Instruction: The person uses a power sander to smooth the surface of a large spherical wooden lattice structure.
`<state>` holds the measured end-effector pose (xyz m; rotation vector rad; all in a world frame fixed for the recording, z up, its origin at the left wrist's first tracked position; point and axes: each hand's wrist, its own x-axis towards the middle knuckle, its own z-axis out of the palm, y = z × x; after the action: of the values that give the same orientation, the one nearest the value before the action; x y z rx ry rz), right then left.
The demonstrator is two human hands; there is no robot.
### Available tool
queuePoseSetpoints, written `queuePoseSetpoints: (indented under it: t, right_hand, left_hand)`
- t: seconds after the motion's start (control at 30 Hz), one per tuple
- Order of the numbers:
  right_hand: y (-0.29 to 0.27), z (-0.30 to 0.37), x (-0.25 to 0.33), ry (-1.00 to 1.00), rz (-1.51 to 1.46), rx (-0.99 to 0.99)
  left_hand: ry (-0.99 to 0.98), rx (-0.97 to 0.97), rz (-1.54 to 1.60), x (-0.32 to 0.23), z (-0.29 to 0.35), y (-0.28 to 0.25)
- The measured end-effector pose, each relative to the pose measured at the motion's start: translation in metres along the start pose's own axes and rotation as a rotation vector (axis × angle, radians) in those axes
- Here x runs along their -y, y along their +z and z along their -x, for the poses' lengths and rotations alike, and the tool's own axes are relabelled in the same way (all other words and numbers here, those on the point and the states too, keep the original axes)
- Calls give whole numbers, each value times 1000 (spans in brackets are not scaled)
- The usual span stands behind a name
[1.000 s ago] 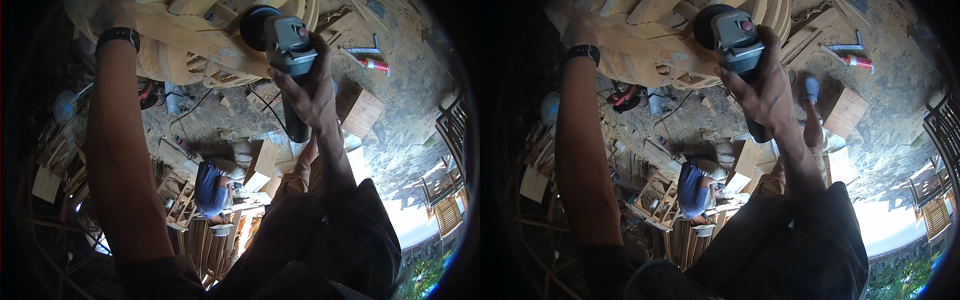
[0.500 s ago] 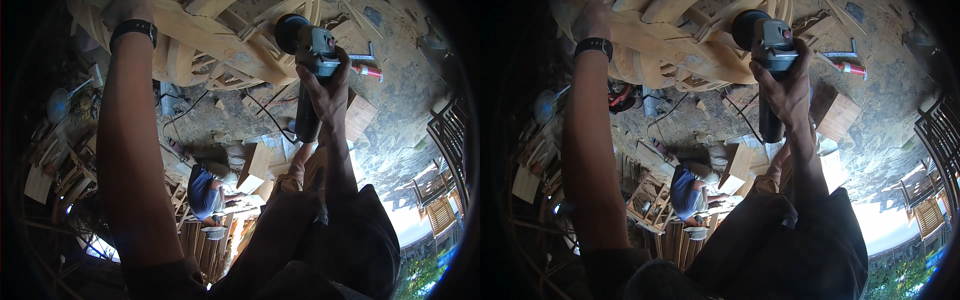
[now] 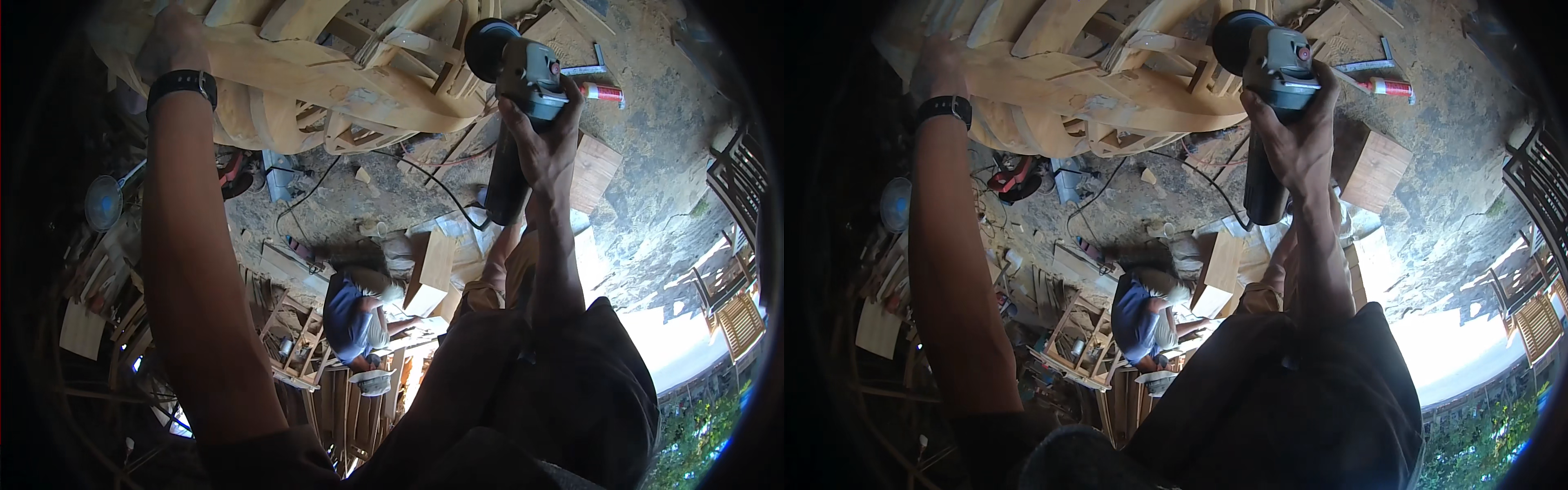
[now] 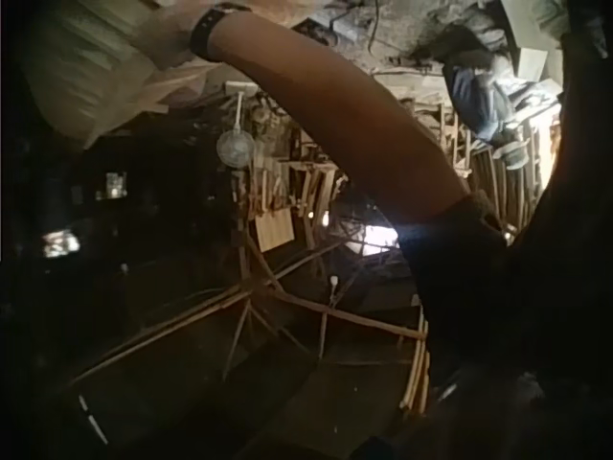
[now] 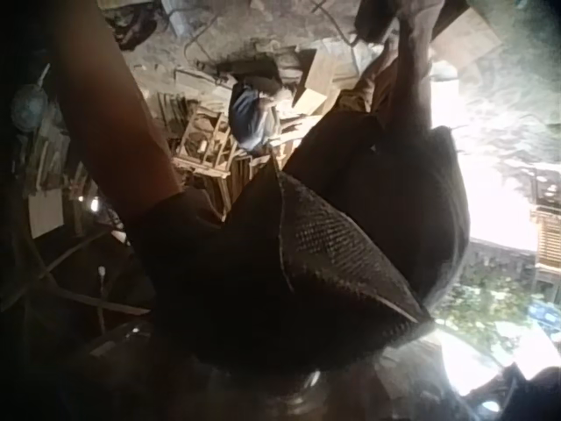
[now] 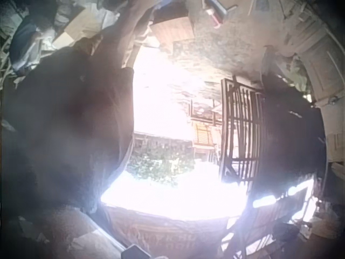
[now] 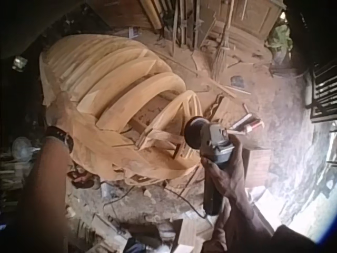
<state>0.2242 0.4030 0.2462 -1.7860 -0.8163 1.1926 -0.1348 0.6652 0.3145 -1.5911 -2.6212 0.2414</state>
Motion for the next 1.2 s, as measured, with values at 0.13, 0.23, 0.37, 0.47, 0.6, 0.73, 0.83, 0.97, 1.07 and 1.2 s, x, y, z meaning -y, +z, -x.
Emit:
queuePoseSetpoints:
  t: [0.13,0.23,0.37,0.47,0.6,0.73,0.83,0.97,1.07,1.2]
  right_hand:
    - [11,12,3,-145,-83,214]
    - [32,17,8,-236,-95,291]
    - [33,17,6,-139,-160,282]
    - [18,17,-6,-206,-125,229]
    - [-1,6,-34,-34,-34,67]
    - [-17,10,-66,17,-127,-55]
    - [-15,15,-81,7,-173,-25]
    - [12,12,-88,-64,-204,27]
    - [21,11,-87,-25,-287,42]
    - [17,9,-89,-19,-195,-6]
  left_hand:
    - [202,-65,40,11,4,0]
    - [289,-118,47,15,2,3]
    - [147,-49,59,13,1,1]
    - [327,-143,-121,14,4,-3]
    - [274,-146,28,14,3,-3]
    - [91,-74,179,9,2,-2]
    - [-87,-47,551,0,10,-5]
    - [-196,-38,775,-16,25,-12]
    - [-351,-32,831,-18,26,-11]
    - [-70,-48,711,8,5,1]
